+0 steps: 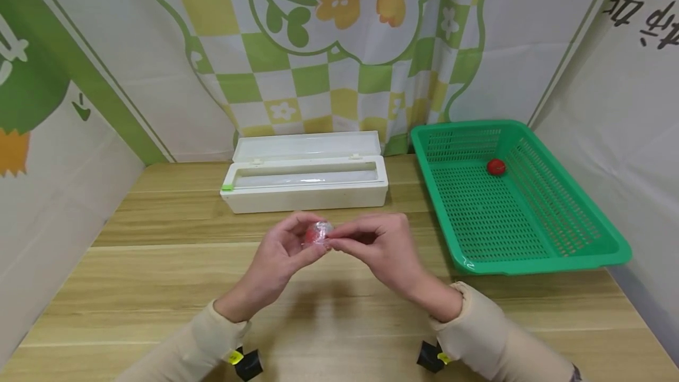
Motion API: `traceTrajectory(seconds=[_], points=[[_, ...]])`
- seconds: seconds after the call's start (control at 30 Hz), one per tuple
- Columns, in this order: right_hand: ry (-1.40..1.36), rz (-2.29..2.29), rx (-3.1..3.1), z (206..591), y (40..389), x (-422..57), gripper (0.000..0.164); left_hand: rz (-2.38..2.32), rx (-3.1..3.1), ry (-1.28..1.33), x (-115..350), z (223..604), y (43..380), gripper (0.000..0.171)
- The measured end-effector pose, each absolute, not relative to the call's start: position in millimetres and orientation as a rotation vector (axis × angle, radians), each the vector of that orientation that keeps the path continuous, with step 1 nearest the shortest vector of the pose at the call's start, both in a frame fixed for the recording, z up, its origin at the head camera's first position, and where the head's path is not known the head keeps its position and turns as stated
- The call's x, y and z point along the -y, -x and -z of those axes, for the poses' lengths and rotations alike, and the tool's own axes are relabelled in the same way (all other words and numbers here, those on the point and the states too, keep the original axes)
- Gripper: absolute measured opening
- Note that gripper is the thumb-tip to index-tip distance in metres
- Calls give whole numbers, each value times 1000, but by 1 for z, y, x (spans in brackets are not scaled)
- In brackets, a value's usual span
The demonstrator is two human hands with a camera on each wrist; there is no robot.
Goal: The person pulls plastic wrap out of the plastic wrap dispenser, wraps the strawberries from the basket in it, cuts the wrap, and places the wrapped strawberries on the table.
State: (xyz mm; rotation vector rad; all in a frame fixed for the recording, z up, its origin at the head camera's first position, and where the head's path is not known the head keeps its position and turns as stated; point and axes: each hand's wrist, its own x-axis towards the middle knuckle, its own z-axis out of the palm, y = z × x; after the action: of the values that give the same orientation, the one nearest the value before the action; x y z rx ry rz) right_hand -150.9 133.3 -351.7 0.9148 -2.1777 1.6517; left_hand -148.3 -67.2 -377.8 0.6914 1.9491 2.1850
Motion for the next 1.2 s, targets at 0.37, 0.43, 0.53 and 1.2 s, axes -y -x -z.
traceTrajectory(seconds=[0.37,0.43,0.53,1.2], points=[[-877,-1596,2288,344,150,-138,12,-2162,-1946,-695,68,379,148,46],[-845,-1600,2290,344,149,-137,12,-2177,-1938,-710,67,378,148,43],[-779,-1593,2297,342,148,-136,12,-2202,-1921,-742,66,378,147,41],[-653,-1561,2339,342,149,-137,11,-2251,-1891,-614,63,376,148,47]])
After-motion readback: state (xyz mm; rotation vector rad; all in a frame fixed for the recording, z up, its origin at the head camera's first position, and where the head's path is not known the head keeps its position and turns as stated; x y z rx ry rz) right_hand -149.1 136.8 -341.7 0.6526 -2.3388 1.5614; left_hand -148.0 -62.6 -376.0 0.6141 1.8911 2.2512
